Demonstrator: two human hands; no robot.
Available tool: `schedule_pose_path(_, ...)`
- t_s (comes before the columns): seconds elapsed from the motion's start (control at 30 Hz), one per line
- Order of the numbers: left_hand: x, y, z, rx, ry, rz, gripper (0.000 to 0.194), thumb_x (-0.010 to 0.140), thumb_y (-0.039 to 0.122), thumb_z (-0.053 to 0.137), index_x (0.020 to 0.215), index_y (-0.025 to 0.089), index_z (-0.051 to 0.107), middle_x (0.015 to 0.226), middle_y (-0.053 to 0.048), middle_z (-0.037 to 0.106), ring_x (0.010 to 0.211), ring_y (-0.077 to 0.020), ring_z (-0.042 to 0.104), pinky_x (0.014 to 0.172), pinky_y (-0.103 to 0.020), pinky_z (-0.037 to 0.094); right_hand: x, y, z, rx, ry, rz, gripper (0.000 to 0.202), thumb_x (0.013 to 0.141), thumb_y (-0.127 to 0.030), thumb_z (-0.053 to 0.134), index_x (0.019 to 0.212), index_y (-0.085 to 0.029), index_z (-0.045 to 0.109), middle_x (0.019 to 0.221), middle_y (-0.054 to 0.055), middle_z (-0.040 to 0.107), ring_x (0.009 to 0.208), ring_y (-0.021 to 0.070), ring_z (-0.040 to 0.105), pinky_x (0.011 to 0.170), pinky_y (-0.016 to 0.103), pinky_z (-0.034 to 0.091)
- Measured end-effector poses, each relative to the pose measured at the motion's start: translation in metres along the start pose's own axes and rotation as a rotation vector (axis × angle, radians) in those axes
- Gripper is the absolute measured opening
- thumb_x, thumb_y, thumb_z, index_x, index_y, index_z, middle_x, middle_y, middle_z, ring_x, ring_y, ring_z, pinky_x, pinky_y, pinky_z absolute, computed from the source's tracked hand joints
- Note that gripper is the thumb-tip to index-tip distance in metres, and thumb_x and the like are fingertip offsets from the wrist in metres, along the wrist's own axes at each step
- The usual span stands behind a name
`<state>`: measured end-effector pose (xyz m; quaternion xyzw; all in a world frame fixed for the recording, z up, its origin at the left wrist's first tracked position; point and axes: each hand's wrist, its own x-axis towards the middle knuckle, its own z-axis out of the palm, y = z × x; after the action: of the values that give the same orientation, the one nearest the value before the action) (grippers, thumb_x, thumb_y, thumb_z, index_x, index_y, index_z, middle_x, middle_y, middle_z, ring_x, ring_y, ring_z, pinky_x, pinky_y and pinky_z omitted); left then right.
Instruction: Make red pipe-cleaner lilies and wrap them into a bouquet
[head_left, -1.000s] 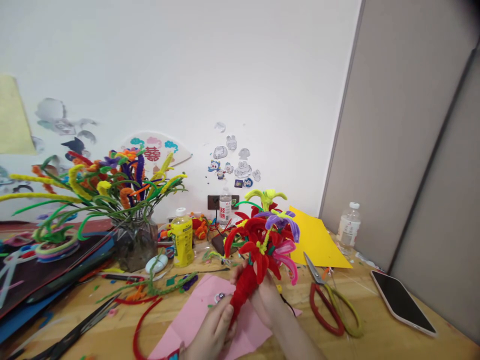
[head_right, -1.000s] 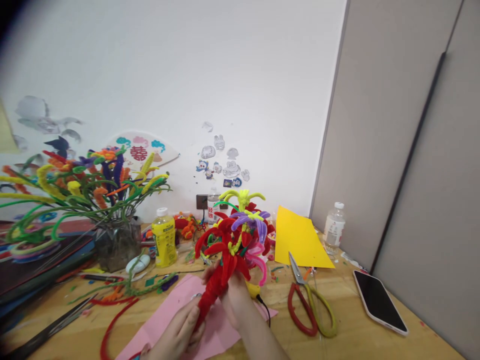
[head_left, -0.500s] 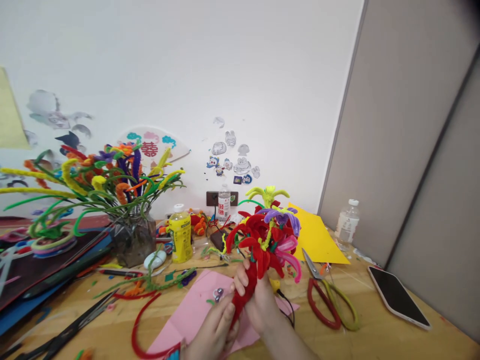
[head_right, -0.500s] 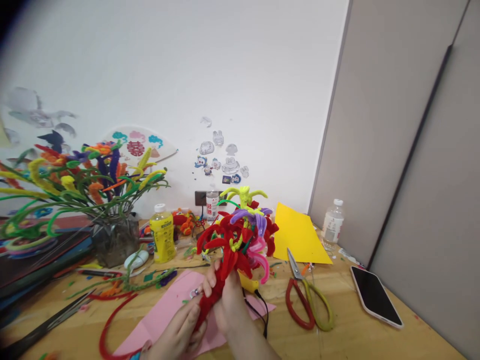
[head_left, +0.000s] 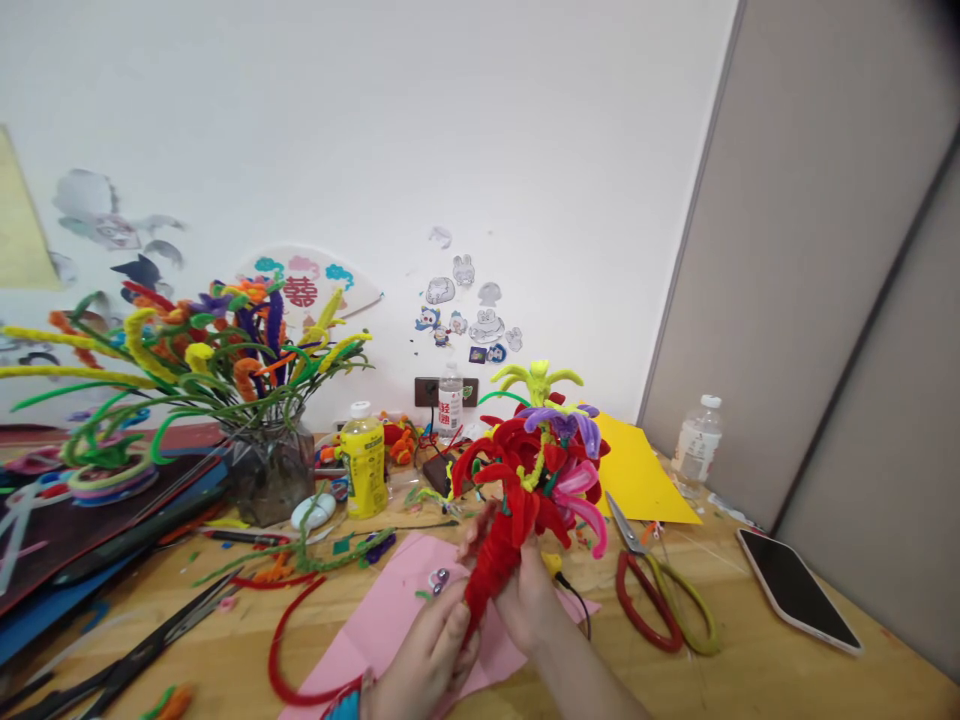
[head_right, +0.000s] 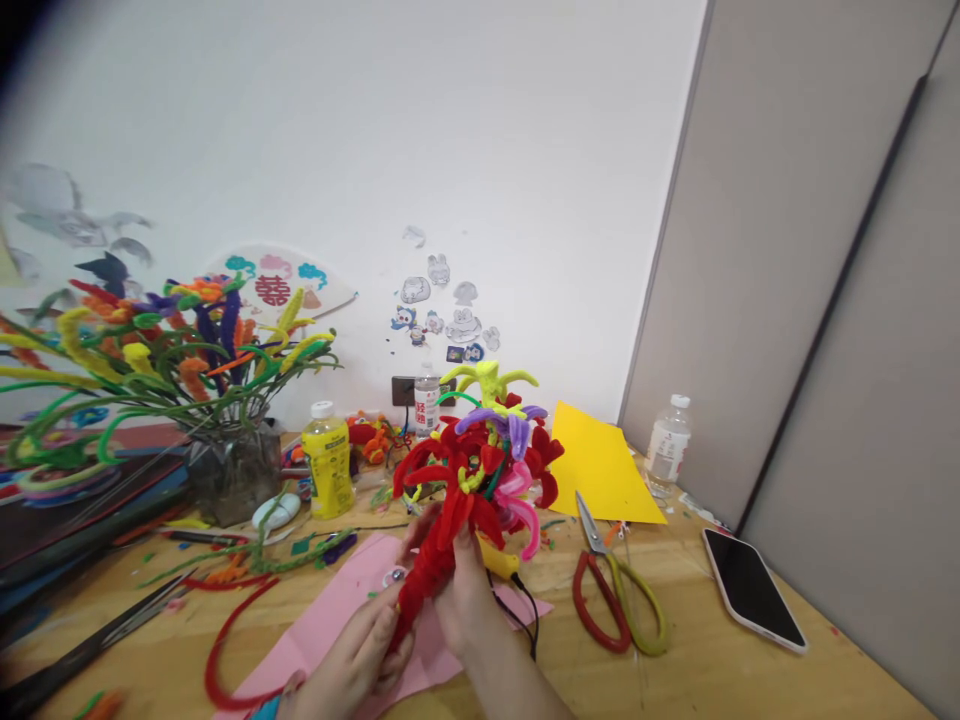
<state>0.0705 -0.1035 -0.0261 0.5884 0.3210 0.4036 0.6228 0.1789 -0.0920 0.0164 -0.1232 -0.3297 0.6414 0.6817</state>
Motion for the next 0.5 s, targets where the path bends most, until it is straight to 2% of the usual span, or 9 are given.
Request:
schedule_pose_path(0.07,-0.002,0.007,0.0,0.061,0.006,0.034,0.055,0.068,0.067,0.047,0.089,0.018,0.059,0.051,0.006,0.033,0.043,-0.0092,0.025,0.04,-0.022,0.027,0.001,-0.001,-0.002,-0.039,0.023,-0.018,0.043,0.061,-0.057,0.068,0.082,-0.021,0.06,0.067,-0.001,0.063,0.062,0.0162,0.057,0.063,0.029,0.045)
schedule_pose_path(0.13,-0.003,0.014,0.0,0.166,0.041,0.069,0.053,0.069,0.063,0.05,0.092,0.016,0.059,0.053,0.004,0.041,0.046,-0.0111,0.034,0.046,-0.023,0.036,0.001,-0.004,-0.002,-0.1,0.029,-0.042,0.039,0.064,-0.052,0.068,0.085,-0.02,0.061,0.069,0.0,0.064,0.062,0.0156,0.057,0.063,0.028,0.045)
schedule_pose_path(0.2,-0.004,0.02,-0.001,0.311,0.092,0.116,0.045,0.073,0.055,0.052,0.094,0.016,0.06,0.063,-0.001,0.054,0.061,-0.0162,0.049,0.062,-0.026,0.044,0.001,-0.006,-0.003,-0.15,0.029,-0.062,0.035,0.067,-0.048,0.068,0.087,-0.02,0.061,0.072,0.002,0.065,0.063,0.0152,0.057,0.063,0.027,0.045)
schedule_pose_path(0.27,-0.004,0.025,-0.001,0.43,0.116,0.152,0.036,0.075,0.046,0.052,0.094,0.017,0.061,0.081,-0.006,0.063,0.083,-0.0212,0.054,0.079,-0.028,0.044,0.001,-0.008,-0.003,-0.161,0.028,-0.055,0.033,0.068,-0.046,0.068,0.087,-0.02,0.061,0.071,0.001,0.065,0.064,0.0151,0.058,0.064,0.027,0.045)
schedule_pose_path(0.33,-0.004,0.03,0.0,0.487,0.109,0.158,0.032,0.076,0.041,0.05,0.095,0.017,0.061,0.094,-0.007,0.065,0.094,-0.0232,0.054,0.086,-0.029,0.041,0.002,-0.009,-0.003,-0.154,0.026,-0.038,0.031,0.069,-0.045,0.067,0.087,-0.02,0.061,0.07,0.001,0.064,0.063,0.0149,0.057,0.064,0.027,0.045)
schedule_pose_path(0.5,-0.005,0.032,0.003,0.504,0.112,0.167,0.032,0.079,0.039,0.045,0.098,0.019,0.061,0.1,-0.007,0.066,0.093,-0.0228,0.056,0.087,-0.027,0.041,0.002,-0.008,-0.005,-0.157,0.017,-0.03,0.025,0.073,-0.042,0.063,0.086,-0.02,0.06,0.069,0.001,0.064,0.063,0.0146,0.057,0.063,0.027,0.045)
